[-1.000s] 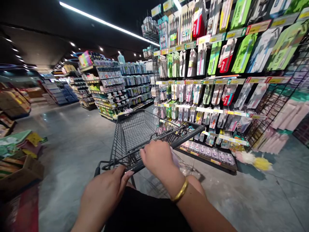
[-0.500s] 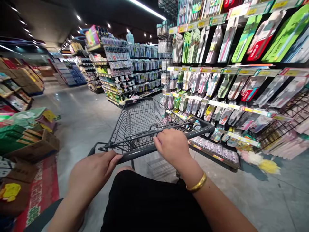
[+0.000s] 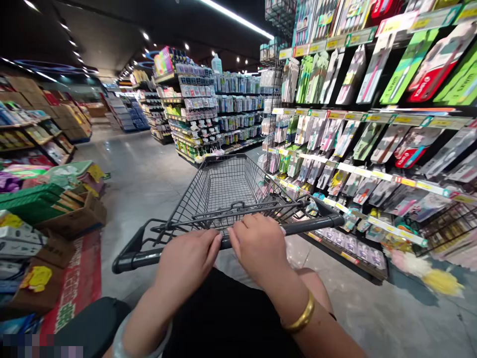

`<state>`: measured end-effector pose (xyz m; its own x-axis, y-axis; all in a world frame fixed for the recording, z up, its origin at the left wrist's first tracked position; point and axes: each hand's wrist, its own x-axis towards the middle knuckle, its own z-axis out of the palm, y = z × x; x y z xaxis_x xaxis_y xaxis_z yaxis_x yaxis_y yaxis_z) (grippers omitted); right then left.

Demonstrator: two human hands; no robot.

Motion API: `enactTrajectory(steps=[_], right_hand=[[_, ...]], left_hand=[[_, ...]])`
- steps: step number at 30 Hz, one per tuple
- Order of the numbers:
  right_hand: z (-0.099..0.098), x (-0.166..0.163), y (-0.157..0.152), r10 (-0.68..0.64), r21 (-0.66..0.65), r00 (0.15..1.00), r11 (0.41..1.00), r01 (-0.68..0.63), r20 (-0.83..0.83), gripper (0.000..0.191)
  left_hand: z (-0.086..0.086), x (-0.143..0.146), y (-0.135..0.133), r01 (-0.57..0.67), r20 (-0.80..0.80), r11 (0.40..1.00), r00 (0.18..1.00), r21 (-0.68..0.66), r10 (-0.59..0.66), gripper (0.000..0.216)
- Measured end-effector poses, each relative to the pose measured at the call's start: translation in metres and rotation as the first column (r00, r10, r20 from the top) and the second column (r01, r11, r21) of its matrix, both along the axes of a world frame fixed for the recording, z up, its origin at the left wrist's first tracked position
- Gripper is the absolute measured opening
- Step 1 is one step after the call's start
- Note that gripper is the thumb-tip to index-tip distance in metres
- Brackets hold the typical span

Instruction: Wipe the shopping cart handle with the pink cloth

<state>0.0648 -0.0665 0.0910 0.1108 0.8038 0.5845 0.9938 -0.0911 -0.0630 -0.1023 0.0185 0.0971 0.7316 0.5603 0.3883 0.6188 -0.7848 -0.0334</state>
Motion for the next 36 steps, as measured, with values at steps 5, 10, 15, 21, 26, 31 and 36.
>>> enactTrajectory(steps=[5,10,15,21,26,31,36], right_hand=[[0.000,0.044,-0.020,-0.077,-0.029,0.992,0.997,0.074,-0.101,0.036],[0.004,0.040,-0.022,-0.302,-0.044,0.953,0.953,0.300,-0.036,0.039],[-0.001,-0.002,-0.007,-0.007,0.025,0.999,1.000,0.008,-0.048,0.030],[-0.010,0.051,-0.033,-0.198,0.130,0.971,0.968,0.216,-0.136,0.035],[-0.007,0.010,-0.016,-0.212,0.098,0.975,0.971,0.217,-0.060,0.031],[-0.003,0.033,-0.027,-0.094,0.030,0.990,0.995,0.098,-0.106,0.033],[-0.007,0.091,-0.057,-0.371,0.097,0.924,0.920,0.379,-0.094,0.035]], left_hand=[[-0.009,-0.002,0.003,-0.056,0.007,0.996,0.998,0.069,0.055,0.045],[-0.009,-0.007,0.004,-0.113,0.018,0.985,0.994,0.130,0.111,0.045],[-0.007,-0.009,0.003,-0.077,-0.007,0.987,0.997,0.140,0.079,0.043],[-0.007,-0.015,0.005,-0.100,-0.003,0.982,0.995,0.161,0.101,0.044],[0.002,0.012,-0.007,0.051,-0.027,0.997,0.998,0.066,-0.049,0.038],[0.002,0.042,-0.019,0.088,-0.030,0.996,0.996,-0.023,-0.088,0.042],[-0.005,0.042,-0.019,0.045,-0.028,0.998,0.999,0.044,-0.044,0.041]])
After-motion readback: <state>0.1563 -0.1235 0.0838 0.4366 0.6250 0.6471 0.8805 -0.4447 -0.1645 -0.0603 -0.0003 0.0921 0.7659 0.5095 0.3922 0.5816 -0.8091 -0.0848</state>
